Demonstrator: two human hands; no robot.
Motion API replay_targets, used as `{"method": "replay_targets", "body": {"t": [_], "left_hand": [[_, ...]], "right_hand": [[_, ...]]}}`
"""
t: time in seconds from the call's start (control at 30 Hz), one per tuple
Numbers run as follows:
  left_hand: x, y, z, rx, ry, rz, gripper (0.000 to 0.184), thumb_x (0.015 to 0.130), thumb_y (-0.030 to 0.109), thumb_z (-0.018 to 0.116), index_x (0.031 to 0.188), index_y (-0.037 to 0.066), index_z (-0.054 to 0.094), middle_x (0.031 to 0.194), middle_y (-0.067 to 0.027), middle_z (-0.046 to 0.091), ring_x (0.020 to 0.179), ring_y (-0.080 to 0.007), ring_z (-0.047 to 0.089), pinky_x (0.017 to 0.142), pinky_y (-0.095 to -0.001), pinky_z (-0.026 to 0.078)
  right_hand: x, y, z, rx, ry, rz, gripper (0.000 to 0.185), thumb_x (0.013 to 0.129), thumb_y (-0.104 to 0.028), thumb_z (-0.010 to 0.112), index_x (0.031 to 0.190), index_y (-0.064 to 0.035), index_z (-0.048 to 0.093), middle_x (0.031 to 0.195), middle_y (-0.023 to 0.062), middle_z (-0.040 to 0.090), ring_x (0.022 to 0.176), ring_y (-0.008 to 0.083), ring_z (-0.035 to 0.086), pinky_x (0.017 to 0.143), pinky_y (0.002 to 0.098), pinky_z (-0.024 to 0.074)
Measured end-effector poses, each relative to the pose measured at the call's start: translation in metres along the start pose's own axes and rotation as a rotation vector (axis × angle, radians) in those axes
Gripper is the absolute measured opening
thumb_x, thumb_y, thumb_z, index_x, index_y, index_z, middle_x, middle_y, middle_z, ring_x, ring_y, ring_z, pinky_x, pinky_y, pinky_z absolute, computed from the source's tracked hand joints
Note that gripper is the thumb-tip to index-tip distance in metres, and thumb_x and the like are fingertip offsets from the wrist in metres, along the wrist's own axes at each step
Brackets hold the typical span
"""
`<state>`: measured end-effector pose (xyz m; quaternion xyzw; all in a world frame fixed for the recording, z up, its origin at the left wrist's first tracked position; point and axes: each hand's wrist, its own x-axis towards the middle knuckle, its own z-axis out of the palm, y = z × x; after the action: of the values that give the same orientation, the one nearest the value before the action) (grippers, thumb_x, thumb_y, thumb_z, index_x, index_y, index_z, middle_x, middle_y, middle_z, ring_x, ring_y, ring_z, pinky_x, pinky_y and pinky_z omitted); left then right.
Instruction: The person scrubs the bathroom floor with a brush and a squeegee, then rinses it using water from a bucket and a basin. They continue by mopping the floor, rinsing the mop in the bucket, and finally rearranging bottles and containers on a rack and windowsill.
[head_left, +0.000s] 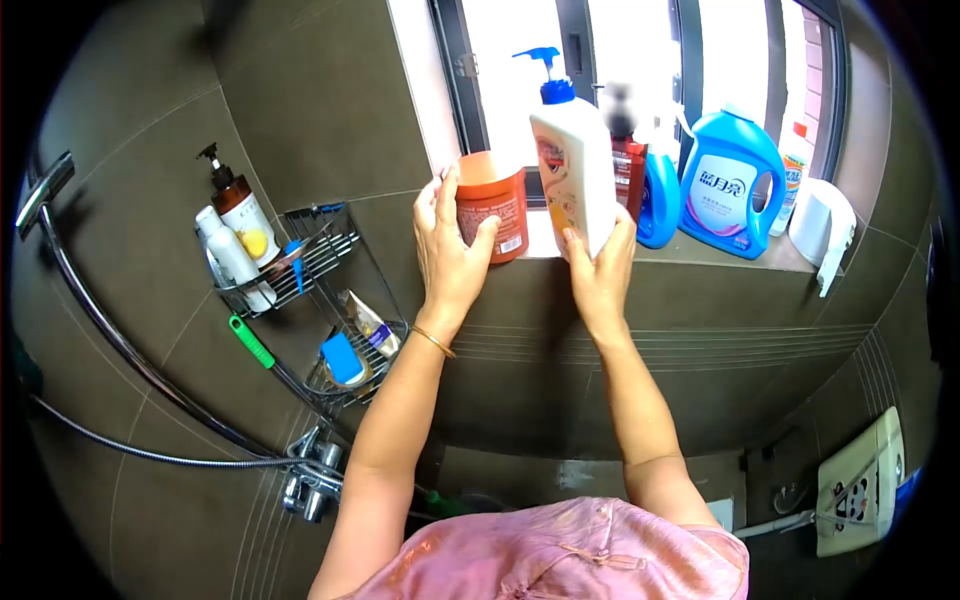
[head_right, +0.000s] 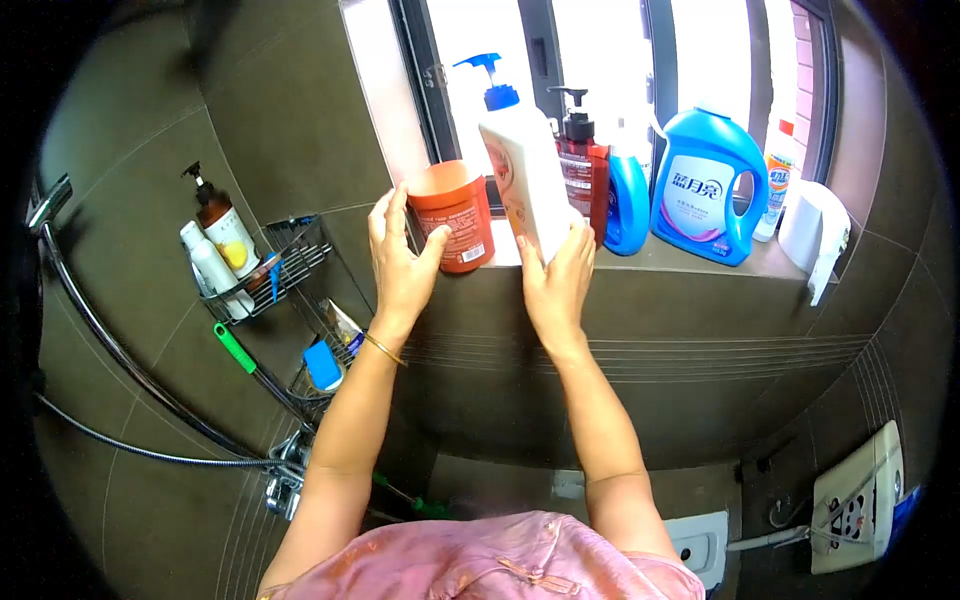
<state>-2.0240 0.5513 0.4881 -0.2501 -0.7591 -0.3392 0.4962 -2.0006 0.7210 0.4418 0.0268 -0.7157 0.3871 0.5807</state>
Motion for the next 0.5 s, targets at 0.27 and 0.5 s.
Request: {"method": "replay_targets", "body": {"t": [0.27, 0.5], "left_hand": [[-0.025, -0.027, 0.005, -0.136, -0.092, -0.347, 0.075, 0.066, 0.014, 0.067, 0.128, 0.005, 0.025, 0.109, -0.0184, 0.042, 0.101, -0.0291, 0.045, 0.089, -0.0371, 0.036], [-0.054, -0.054, 0.026, -0.428, -0.152, -0.454, 0.069, 0.073, 0.017, 0.064, 0.128, 0.003, 0.024, 0.119, -0.0200, 0.041, 0.107, -0.0276, 0.044, 0.089, -0.0367, 0.037]], "right_hand": [[-0.004, 0.014, 0.050, -0.169, 0.029, 0.040, 0.070, 0.075, -0.015, 0.058, 0.127, 0.0061, 0.016, 0.117, 0.0240, 0.032, 0.108, 0.0365, 0.033, 0.092, 0.0437, 0.0261], [-0.034, -0.011, 0.053, 0.052, 0.088, -0.121, 0.066, 0.078, -0.011, 0.056, 0.129, 0.0031, 0.017, 0.119, 0.0229, 0.032, 0.108, 0.0341, 0.034, 0.093, 0.0400, 0.0260]]}}
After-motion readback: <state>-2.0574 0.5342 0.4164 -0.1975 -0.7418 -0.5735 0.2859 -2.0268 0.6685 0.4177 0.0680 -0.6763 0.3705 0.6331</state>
